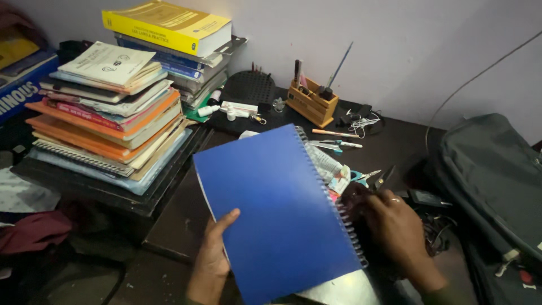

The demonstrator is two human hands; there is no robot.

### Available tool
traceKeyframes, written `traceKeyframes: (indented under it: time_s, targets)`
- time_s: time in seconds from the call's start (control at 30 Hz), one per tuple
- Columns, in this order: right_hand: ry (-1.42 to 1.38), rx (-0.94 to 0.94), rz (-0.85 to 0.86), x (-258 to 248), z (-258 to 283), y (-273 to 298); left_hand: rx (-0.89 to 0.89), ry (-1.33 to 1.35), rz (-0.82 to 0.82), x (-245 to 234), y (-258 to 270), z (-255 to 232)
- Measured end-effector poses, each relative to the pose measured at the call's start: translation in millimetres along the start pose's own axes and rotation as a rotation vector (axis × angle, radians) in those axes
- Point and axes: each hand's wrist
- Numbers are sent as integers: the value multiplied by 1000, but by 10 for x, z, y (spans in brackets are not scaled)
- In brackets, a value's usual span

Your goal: The person organizes a cluttered desk by stacking books and notebooks, then wipes the desk surface and a backpack with a cloth. The person also plugs a power adapter into a wall socket and wipes the adapter and a laptop sleeve.

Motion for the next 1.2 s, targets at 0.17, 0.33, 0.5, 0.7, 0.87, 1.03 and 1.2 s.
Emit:
traceKeyframes:
  time_s: [0.17, 0.33, 0.5, 0.7, 0.87, 1.03, 1.2]
  targets:
    - [-350, 235, -356, -219, -286, -10, -48, -33, 64, 178, -14, 180]
    - [-582, 220, -485, -500, -334, -29, -50, -54, 111, 209, -58, 363]
    - [-480, 226, -429, -606, -209, 76, -95, -71, 88, 220, -50, 458]
    - [272, 34, -67, -368, 20, 501, -67, -51, 134, 154, -59, 491]
    - [164, 286, -2, -550, -81, 461, -90, -22, 133, 111, -79, 503]
    - [-558, 722, -82, -1073, -426, 170, -99, -8, 170, 117, -53, 508]
    - [-398, 564, -235, -1295, -633, 58, -120, -39, 92, 168, -31, 446]
Point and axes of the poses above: each hand's wrist, its own y-axis away from the middle knuckle, its own x-axis out of the palm, z = x × y, and after that the axes turned 6 degrees about -y, right-handed
